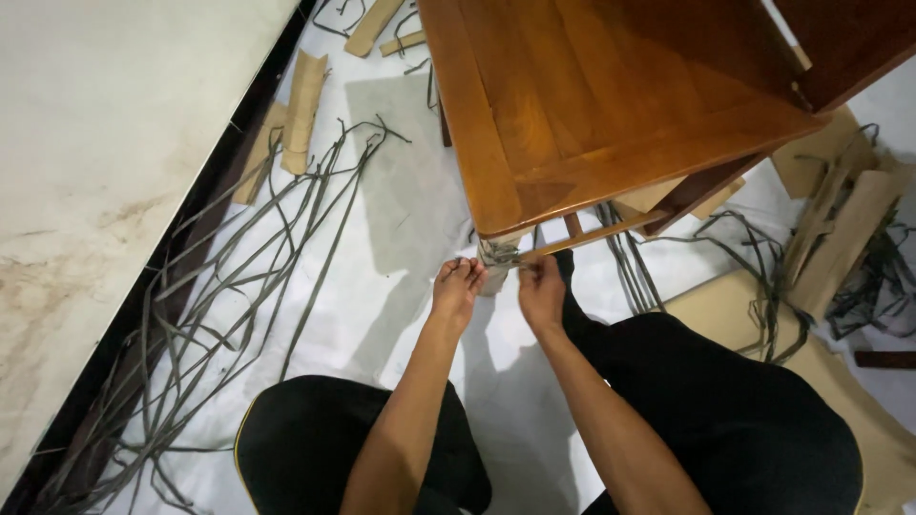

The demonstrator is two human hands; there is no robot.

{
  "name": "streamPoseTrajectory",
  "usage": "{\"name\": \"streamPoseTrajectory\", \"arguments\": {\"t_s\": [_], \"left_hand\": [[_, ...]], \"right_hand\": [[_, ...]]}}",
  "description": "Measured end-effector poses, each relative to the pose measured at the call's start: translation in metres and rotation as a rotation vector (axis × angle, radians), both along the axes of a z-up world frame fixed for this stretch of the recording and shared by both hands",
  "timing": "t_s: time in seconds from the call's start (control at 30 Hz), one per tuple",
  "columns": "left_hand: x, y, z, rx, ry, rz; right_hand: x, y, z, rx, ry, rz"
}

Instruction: Wrapping the legs of a wooden chair with cardboard and plastic ties for protection.

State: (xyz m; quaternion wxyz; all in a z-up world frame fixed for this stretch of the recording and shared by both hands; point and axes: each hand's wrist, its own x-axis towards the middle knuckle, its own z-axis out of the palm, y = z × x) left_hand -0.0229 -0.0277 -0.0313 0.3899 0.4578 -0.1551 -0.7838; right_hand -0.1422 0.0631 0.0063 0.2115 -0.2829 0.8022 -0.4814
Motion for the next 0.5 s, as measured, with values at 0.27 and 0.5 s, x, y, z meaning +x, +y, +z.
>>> {"name": "streamPoseTrajectory", "arguments": {"t_s": [0.27, 0.5], "left_hand": [[0.003, 0.008, -0.001, -0.004, 0.013, -0.017], [0.005, 0.012, 0.019, -0.034, -0.012, -0.013]], "right_hand": [[0.025, 0.007, 0.028, 0.004, 0.232, 0.126], [0.028, 0.011, 0.028, -0.080, 0.187, 0.112]]}}
